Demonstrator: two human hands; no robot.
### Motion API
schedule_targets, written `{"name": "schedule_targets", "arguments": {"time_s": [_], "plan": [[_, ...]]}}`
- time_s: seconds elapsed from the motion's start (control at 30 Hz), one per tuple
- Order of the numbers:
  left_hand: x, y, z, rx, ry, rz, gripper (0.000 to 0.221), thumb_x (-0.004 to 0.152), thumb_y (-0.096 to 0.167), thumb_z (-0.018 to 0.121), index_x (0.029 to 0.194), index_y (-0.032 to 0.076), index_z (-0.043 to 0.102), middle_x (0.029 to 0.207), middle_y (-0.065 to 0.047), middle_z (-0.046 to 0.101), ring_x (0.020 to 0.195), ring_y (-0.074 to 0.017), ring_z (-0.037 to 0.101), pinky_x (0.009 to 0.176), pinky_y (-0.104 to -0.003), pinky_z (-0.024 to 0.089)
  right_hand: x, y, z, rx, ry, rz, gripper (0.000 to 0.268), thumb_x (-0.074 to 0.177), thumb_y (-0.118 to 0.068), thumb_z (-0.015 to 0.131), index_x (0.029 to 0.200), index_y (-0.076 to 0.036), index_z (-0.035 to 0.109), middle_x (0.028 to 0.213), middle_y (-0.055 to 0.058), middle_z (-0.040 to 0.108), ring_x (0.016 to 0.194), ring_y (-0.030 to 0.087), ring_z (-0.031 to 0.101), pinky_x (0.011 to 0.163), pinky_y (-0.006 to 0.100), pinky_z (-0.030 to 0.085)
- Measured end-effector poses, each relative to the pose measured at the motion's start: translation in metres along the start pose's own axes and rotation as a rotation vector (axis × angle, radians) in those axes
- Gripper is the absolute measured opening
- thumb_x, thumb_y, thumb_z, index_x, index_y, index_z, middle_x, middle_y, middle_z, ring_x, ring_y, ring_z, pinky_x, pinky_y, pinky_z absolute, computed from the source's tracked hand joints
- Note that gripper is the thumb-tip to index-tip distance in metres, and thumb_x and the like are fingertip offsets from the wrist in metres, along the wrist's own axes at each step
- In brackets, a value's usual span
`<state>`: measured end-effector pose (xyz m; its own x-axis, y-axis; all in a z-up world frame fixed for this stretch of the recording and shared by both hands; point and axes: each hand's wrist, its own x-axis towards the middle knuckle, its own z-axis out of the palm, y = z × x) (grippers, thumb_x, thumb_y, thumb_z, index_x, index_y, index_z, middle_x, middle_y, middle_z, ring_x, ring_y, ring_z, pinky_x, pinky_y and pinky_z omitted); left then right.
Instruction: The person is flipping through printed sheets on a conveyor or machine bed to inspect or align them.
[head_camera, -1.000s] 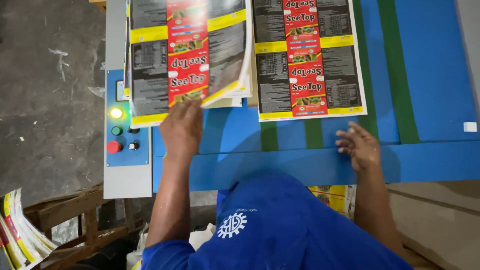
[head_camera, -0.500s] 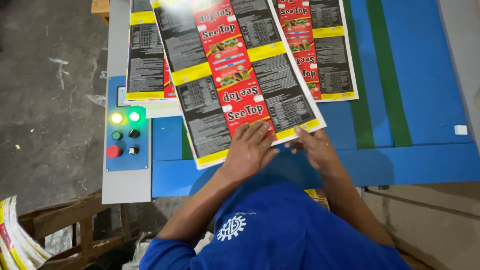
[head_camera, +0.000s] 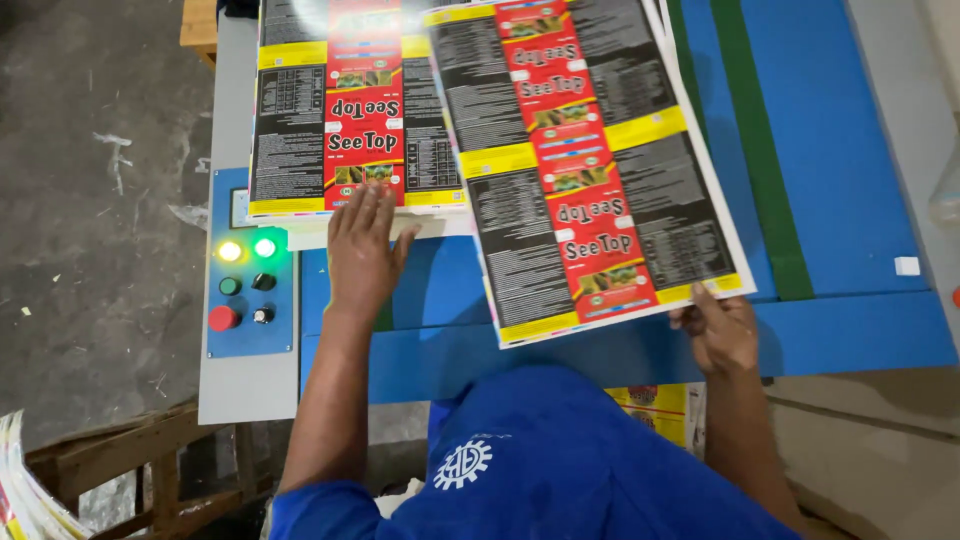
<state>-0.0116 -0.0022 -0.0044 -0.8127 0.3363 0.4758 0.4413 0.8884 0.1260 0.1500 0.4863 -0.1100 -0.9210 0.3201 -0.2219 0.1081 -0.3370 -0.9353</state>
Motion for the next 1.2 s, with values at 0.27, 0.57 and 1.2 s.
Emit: {"name": "schedule_targets", "arguments": {"time_s": [0.27,0.57,1.2], "plan": [[-0.003,0.013,-0.005,0.206,-0.179,-0.027,0.098,0.089,0.064,0.067,0.154,-0.006,0.041,0.159,-0.023,0.044,0.151,-0.0359,0.034,0.119,-0.056,0.028,-0.022,0.002,-0.047,0.059,0.071,0.011,0.012,0.109,-0.010,0.060,0.121,-0.006,0.061,0.096,0.009,0.070,0.075,0.017,0.067,0.063,0.031,0.054],[0.020,-0.009,-0.020,0.159,-0.110,0.071,0.046,0.095,0.038,0.074,0.127,0.005,0.070,0.132,-0.012,0.071,0.125,-0.0272,0.065,0.099,-0.045,0.051,-0.033,0.018,-0.076,0.001,0.178,0.127,0.016,0.107,-0.010,0.062,0.123,-0.007,0.062,0.097,0.009,0.072,0.074,0.017,0.069,0.060,0.030,0.056],[0.050,0.028,-0.107,0.136,0.137,0.175,0.009,0.103,0.003,0.071,0.097,0.005,0.064,0.081,-0.007,0.063,0.071,-0.0266,0.063,0.062,-0.041,0.048,-0.041,0.020,-0.074,0.001,0.163,0.111,0.010,0.110,-0.009,0.061,0.119,-0.005,0.063,0.094,0.010,0.072,0.073,0.016,0.069,0.061,0.029,0.054]]}}
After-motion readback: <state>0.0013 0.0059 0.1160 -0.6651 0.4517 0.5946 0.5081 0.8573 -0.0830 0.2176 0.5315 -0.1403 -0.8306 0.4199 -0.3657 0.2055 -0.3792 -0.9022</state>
